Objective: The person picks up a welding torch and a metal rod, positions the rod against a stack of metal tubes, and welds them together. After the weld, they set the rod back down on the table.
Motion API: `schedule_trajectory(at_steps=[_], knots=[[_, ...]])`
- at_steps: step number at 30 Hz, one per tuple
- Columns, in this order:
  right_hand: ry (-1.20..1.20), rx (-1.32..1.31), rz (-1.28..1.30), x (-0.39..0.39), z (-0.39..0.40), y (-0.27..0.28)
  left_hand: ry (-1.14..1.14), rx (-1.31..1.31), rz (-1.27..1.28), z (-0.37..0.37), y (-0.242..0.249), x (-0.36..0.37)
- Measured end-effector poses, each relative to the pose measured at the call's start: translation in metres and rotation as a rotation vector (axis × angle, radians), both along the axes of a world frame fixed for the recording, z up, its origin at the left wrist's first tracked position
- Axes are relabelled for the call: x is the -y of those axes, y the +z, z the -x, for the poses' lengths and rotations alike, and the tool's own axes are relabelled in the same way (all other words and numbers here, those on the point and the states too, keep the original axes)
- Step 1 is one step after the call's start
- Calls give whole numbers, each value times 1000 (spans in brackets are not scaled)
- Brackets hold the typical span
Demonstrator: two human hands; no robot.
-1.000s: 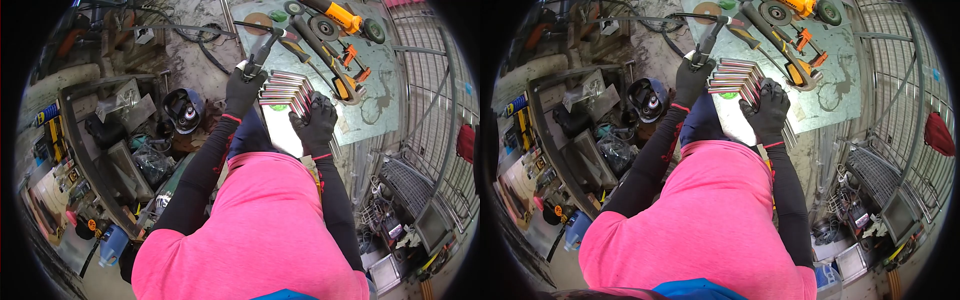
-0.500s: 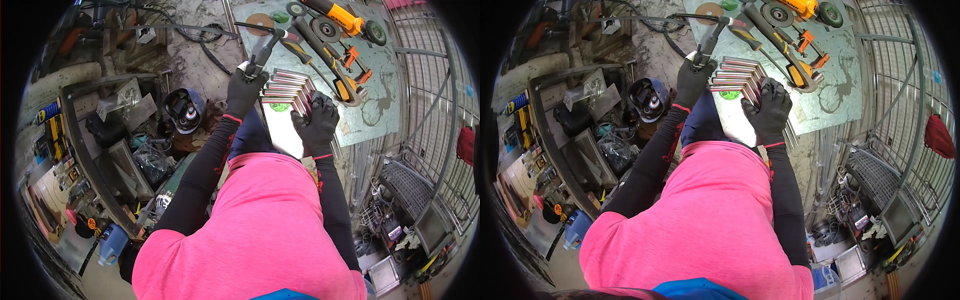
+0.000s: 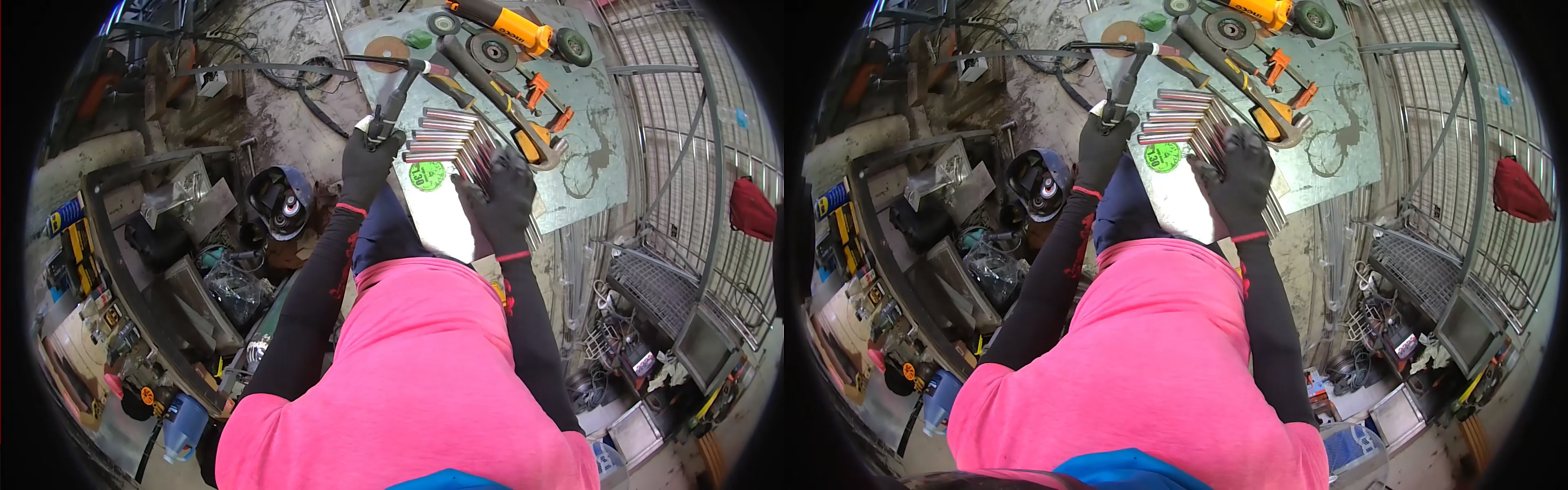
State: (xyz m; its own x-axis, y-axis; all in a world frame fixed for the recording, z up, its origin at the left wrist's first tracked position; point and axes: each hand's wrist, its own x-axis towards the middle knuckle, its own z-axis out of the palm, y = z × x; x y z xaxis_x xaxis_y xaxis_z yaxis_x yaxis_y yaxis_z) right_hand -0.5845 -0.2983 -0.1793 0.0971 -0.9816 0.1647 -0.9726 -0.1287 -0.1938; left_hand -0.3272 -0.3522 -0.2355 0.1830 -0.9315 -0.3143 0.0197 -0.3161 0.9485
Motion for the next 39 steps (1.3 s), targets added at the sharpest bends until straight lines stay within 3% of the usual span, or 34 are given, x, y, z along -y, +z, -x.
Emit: schedule_trajectory(at_steps=[4,6,8,9,11,12,14,15,18,20,22,23,26,39], knots=[[-68,202,161,-44,46,14,-8,61,31,-2,-6,-1],[-314,72,103,-74,75,17,-12,98,26,-1,-8,-2],[-630,205,-8,-110,111,-3,3,77,28,0,-9,-2],[-638,210,-7,-123,124,-7,-6,81,30,1,-7,-2],[-1040,787,-419,-144,144,-16,13,28,-6,2,-1,-1],[-1049,799,-416,-154,151,-28,1,35,-3,2,-1,-2],[-919,1550,-302,-167,152,-47,2,12,19,2,0,0],[-880,1699,-254,-170,148,-52,-6,21,24,2,2,0],[-972,1763,-156,-162,134,-54,-11,47,73,4,8,0],[-905,1712,-217,-155,127,-47,-2,46,46,3,7,0],[-886,1885,-387,-152,122,-41,-13,53,42,1,6,0],[-914,1683,-433,-152,122,-43,-18,47,53,2,7,0],[-981,1780,-449,-151,119,-44,-19,44,49,2,12,-1],[-1062,1694,-377,-152,113,-37,-26,83,63,1,8,-2]])
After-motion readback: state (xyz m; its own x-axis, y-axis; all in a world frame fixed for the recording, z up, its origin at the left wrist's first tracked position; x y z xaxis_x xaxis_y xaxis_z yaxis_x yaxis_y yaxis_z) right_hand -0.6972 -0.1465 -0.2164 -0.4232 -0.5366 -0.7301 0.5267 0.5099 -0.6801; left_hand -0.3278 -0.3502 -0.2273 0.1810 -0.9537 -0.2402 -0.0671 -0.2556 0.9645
